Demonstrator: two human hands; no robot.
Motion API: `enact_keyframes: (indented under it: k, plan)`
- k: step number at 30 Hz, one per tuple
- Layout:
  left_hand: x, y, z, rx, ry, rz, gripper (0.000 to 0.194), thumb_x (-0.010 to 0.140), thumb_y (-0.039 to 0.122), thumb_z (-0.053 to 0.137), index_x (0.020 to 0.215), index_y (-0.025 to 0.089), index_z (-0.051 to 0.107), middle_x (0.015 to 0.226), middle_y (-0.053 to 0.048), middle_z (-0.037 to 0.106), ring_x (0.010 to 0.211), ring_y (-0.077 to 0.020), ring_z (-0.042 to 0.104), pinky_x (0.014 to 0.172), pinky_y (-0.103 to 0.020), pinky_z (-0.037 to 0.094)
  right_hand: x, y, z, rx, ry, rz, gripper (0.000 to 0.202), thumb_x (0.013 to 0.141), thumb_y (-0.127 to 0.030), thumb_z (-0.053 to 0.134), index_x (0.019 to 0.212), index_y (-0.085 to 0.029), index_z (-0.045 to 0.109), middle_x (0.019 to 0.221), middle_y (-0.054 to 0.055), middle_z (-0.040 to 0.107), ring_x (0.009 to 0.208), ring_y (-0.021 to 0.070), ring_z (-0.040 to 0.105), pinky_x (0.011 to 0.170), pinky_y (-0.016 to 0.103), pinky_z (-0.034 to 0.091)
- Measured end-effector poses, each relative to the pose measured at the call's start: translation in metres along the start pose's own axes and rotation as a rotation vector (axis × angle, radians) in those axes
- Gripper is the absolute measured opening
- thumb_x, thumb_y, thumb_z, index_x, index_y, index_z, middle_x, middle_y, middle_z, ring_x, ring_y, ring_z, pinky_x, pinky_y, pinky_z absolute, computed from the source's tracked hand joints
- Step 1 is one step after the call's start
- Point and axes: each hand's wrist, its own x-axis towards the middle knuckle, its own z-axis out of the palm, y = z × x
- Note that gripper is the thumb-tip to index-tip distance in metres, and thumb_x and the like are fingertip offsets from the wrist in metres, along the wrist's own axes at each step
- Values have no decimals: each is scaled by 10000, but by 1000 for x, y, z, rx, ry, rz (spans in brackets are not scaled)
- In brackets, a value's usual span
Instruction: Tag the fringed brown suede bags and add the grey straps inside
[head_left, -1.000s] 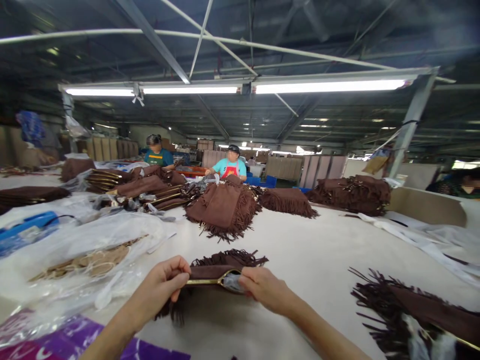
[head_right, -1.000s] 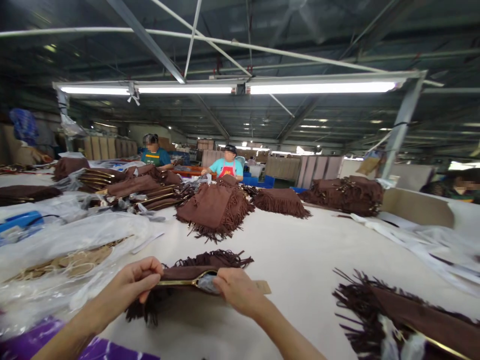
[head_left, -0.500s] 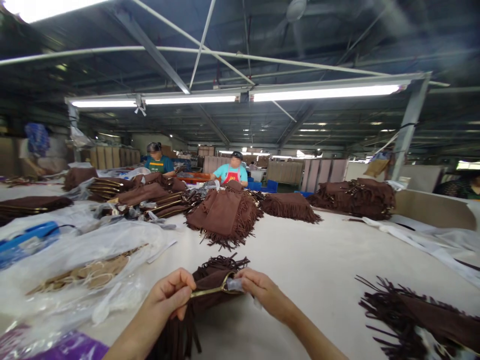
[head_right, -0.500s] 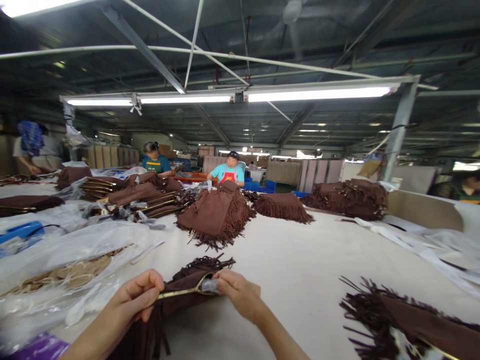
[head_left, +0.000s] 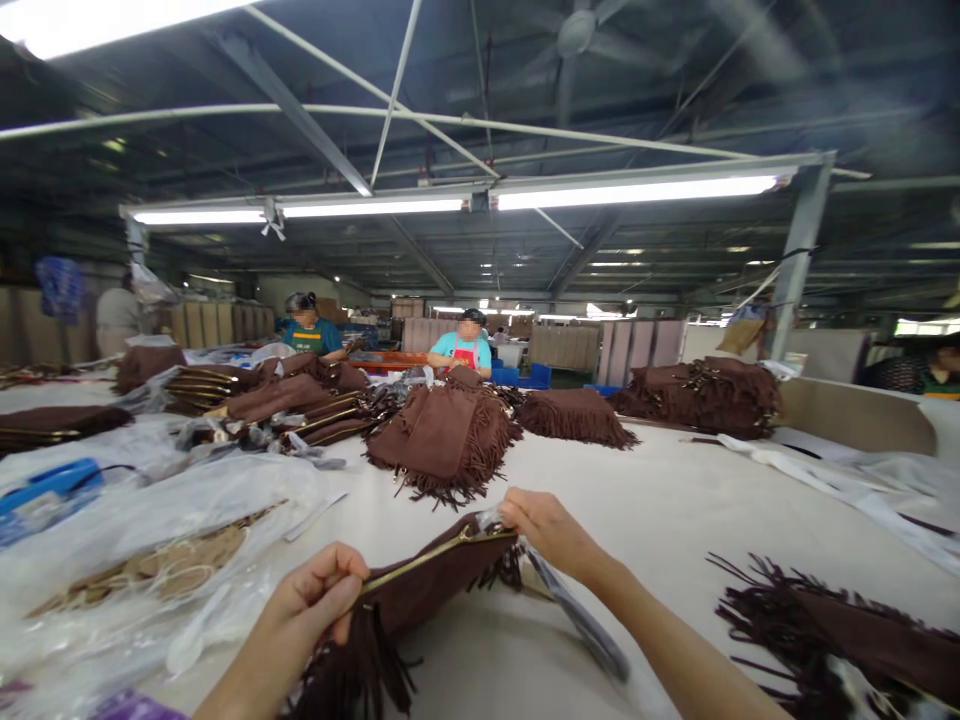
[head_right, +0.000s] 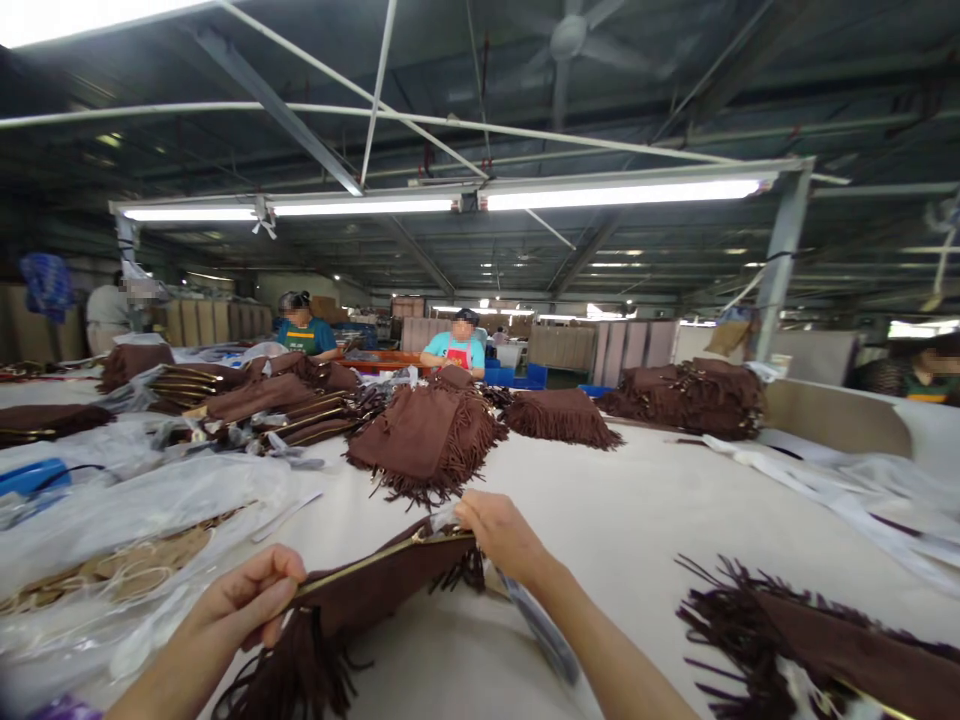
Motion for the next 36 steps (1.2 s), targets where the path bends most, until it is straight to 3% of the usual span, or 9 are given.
enact_keyframes:
  k: [4,6,10,13,17,20,24,30,36]
  plan:
    - [-5,9,-11,-198,94,13,435,691,587,702,833,204,550,452,84,398,467,-85,314,484,-186,262,2,-21,-13,170,-33,29,333,978,-367,332,676,-229,360,658,-38,476,642,140,547,605,231,451]
    - [-3,4,-16,-136,109,17,438,675,587,709,800,197,553,435,87,387,443,-78,294,467,-183,240,4,-24,-12,157,-35,14,321,977,-336,332,681,-226,384,671,-29,509,651,144,553,622,244,446]
    - [5,-16,-23,176,107,24,408,734,597,626,769,193,584,441,69,429,416,-87,317,452,-196,233,9,-15,3,13,-16,-43,297,942,-251,347,648,-229,386,638,-14,493,615,164,491,619,287,400]
    - [5,-16,-25,492,169,126,351,804,549,537,738,209,595,482,38,484,473,-134,436,500,-232,325,11,-7,12,-85,57,-73,279,941,-263,345,664,-238,370,656,-5,476,629,182,464,612,304,370]
    - [2,7,-6,975,265,424,217,846,386,512,822,235,665,892,-59,681,888,-254,594,815,-369,427,12,-9,15,-131,50,-102,279,951,-255,328,677,-239,380,663,-8,476,619,179,457,593,303,348]
    - [6,20,30,1172,195,471,248,843,341,549,1039,232,655,1098,-99,658,1037,-304,567,915,-452,402,13,-18,15,-121,17,-109,292,965,-258,324,685,-235,401,669,-9,498,625,173,475,588,296,350]
    - [21,16,62,1335,7,273,175,881,192,479,947,196,641,942,-93,674,887,-278,623,778,-387,457,14,-15,2,-247,-18,-136,284,974,-268,374,713,-222,477,698,1,554,653,170,519,597,289,358]
    - [24,7,40,1261,-42,312,207,943,232,397,852,208,582,895,-55,663,868,-216,626,751,-293,431,-1,25,-49,-542,-198,34,270,962,-231,422,738,-214,572,757,21,629,729,190,590,612,271,361]
    - [27,14,45,1244,-55,478,198,904,246,448,763,219,584,786,-32,647,746,-201,605,664,-274,389,-13,36,-62,-567,-249,175,271,945,-222,473,719,-196,622,773,42,652,726,196,608,576,256,341]
